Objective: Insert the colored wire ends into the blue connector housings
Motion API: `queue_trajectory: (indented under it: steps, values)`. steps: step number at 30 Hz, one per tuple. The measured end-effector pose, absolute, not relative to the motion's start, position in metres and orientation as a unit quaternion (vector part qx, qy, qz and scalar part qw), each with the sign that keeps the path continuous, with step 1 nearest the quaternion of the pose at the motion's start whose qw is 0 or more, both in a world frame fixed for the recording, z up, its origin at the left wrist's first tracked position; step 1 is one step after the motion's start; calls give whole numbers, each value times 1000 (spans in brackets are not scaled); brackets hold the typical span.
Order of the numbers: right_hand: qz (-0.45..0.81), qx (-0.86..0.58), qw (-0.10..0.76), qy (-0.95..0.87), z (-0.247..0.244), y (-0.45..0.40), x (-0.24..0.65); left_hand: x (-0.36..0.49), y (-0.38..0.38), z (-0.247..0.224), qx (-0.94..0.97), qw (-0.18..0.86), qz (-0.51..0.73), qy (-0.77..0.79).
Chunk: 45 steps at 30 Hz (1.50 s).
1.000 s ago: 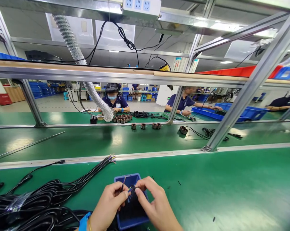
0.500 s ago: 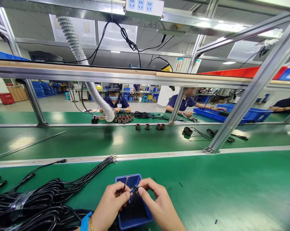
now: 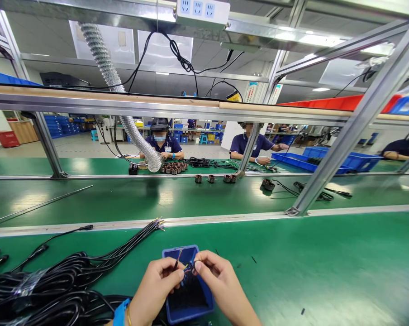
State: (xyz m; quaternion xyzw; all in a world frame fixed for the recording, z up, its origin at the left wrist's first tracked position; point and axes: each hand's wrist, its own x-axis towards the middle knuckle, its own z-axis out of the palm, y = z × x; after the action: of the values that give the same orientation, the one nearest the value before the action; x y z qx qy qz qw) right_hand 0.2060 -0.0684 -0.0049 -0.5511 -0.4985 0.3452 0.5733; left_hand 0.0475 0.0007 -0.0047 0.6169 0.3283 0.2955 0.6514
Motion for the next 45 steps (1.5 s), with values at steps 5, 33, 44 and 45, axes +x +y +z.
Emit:
queue_trajectory:
  steps: [5, 33, 44, 45]
  values:
    - [330, -538, 598, -494, -14, -67, 201, 46, 0, -5, 612, 658, 300, 320]
    - [119, -564, 510, -638, -7, -71, 205, 47, 1, -11, 601, 658, 304, 338]
    - [124, -500, 522, -680, -6, -69, 215, 47, 4, -15, 602, 662, 298, 333]
    - [125, -506, 531, -669, -5, -70, 214, 46, 3, -13, 602, 661, 298, 335]
